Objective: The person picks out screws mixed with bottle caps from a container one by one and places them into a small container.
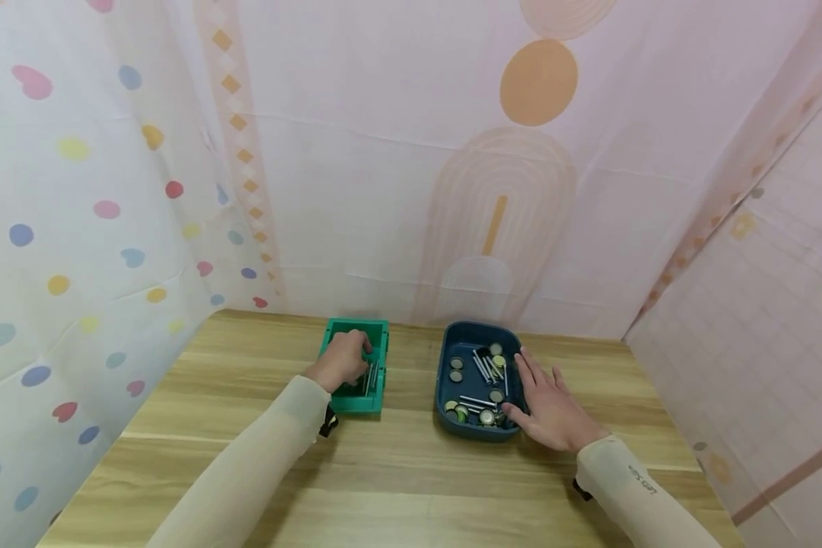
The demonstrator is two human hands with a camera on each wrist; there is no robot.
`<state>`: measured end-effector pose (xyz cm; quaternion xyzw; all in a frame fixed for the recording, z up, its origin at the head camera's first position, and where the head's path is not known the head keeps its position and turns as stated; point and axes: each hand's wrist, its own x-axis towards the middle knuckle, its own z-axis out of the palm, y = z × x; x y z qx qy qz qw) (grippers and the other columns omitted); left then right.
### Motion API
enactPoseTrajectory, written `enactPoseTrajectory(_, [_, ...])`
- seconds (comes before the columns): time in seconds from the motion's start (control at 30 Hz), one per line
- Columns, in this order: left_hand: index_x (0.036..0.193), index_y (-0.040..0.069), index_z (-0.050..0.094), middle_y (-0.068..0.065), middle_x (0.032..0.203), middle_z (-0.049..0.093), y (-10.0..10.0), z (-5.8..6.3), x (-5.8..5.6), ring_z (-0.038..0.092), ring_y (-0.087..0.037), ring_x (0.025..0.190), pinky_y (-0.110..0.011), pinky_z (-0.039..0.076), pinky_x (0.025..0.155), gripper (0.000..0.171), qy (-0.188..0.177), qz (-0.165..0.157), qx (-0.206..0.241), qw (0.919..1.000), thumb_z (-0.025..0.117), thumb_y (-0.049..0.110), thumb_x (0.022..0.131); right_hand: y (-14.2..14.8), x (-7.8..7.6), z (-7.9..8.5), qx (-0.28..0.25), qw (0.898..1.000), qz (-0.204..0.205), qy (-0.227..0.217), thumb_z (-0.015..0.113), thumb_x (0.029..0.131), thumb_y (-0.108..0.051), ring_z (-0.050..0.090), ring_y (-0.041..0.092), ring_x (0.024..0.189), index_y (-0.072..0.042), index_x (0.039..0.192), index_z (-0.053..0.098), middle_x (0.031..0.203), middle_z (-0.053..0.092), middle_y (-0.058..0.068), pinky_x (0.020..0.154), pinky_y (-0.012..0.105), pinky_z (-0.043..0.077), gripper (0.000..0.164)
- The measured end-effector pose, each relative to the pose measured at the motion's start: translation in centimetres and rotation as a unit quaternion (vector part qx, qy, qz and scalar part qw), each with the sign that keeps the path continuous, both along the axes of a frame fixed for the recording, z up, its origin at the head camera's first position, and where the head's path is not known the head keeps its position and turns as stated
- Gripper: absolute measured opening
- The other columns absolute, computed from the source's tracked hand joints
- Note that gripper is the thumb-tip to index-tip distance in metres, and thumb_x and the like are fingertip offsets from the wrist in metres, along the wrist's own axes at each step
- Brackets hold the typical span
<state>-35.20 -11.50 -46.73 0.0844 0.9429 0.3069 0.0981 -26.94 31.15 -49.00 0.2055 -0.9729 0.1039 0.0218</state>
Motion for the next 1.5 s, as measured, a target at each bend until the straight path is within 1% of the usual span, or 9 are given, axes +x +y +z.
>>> enactPoseTrajectory(0.13, [0.142,-0.007,0.072,-0.03,0.129,0.079,-0.9,-2.3,-2.3,0.079,-0.026,0.078,-0.041,0.069,0.071,0.035,0.018,-0.011,-0.001,0.9998,0.077,0.003,0.109,0.0,0.1,0.1,0.003,1.0,-0.003,-0.003,0.06,0.12,-0.054,0.029,0.051,0.178,0.003,0.184,0.016,0.195,0.012,0.026,0.14,0.082,0.018,0.096])
enactPoseTrajectory(0.27, [0.139,-0.003,0.075,-0.023,0.12,0.081,-1.3,-3.4,-3.5,0.074,-0.023,0.078,-0.043,0.066,0.073,0.031,0.055,-0.01,-0.022,0.9982,0.076,0.009,0.11,0.1,0.1,0.1,0.0,1.0,-0.005,-0.004,0.06,0.12,-0.053,0.028,0.051,0.178,0.002,0.185,0.016,0.195,0.012,0.026,0.14,0.083,0.018,0.096])
enactPoseTrajectory(0.37, [0.137,-0.003,0.075,-0.019,0.106,0.081,-0.9,-2.2,-2.7,0.071,-0.024,0.075,-0.044,0.065,0.076,0.029,0.07,-0.008,-0.029,0.9971,0.072,0.006,0.11,0.1,0.0,0.0,-0.001,1.0,-0.004,-0.003,0.06,0.12,-0.053,0.029,0.051,0.178,0.003,0.185,0.016,0.195,0.013,0.026,0.14,0.083,0.018,0.096])
enactPoseTrajectory(0.47, [0.133,-0.005,0.076,-0.017,0.101,0.079,-0.4,-0.4,-1.0,0.069,-0.025,0.077,-0.044,0.064,0.079,0.027,0.092,-0.005,-0.022,0.9955,0.069,0.002,0.108,0.1,-0.2,-0.2,0.001,1.0,-0.002,0.001,0.058,0.12,-0.056,0.029,0.051,0.178,0.003,0.184,0.017,0.195,0.013,0.026,0.14,0.083,0.019,0.096])
enactPoseTrajectory(0.57, [0.13,-0.008,0.076,-0.02,0.107,0.08,0.2,1.5,0.8,0.071,-0.026,0.083,-0.044,0.066,0.082,0.025,0.114,-0.006,-0.008,0.9935,0.069,0.0,0.107,0.2,-0.4,-0.5,0.002,1.0,0.0,0.002,0.057,0.12,-0.058,0.028,0.05,0.178,0.002,0.185,0.017,0.195,0.012,0.026,0.14,0.083,0.019,0.098])
enactPoseTrajectory(0.7, [0.132,-0.006,0.077,-0.021,0.114,0.082,1.2,3.0,2.0,0.072,-0.027,0.087,-0.045,0.067,0.084,0.025,0.127,-0.004,-0.002,0.9919,0.069,0.004,0.109,0.2,-0.5,-0.7,-0.002,1.0,0.0,0.001,0.058,0.119,-0.057,0.028,0.05,0.179,0.002,0.185,0.016,0.195,0.012,0.026,0.14,0.083,0.019,0.098])
enactPoseTrajectory(0.9, [0.135,-0.003,0.078,-0.019,0.119,0.082,2.5,3.4,2.2,0.07,-0.025,0.087,-0.044,0.066,0.083,0.027,0.158,-0.005,-0.007,0.9874,0.072,0.006,0.111,0.3,-0.5,-0.6,-0.004,1.0,-0.003,0.001,0.06,0.119,-0.055,0.028,0.05,0.179,0.003,0.185,0.016,0.195,0.012,0.026,0.14,0.083,0.018,0.098])
enactPoseTrajectory(1.17, [0.135,0.004,0.078,-0.019,0.138,0.077,5.4,3.9,3.2,0.077,-0.033,0.119,-0.048,0.069,0.098,0.026,0.191,-0.046,-0.015,0.9805,0.079,0.009,0.109,0.3,-0.5,-0.6,0.003,1.0,-0.001,0.002,0.059,0.119,-0.056,0.027,0.049,0.179,0.003,0.184,0.016,0.195,0.013,0.026,0.14,0.082,0.018,0.098])
enactPoseTrajectory(1.5, [0.132,0.008,0.08,-0.015,0.136,0.078,9.3,4.1,4.2,0.074,-0.029,0.113,-0.047,0.069,0.103,0.027,0.229,-0.114,-0.037,0.9659,0.087,0.014,0.106,0.1,-0.6,-0.3,0.005,1.0,-0.002,-0.006,0.06,0.12,-0.054,0.029,0.049,0.179,0.003,0.185,0.015,0.195,0.013,0.027,0.14,0.083,0.019,0.097])
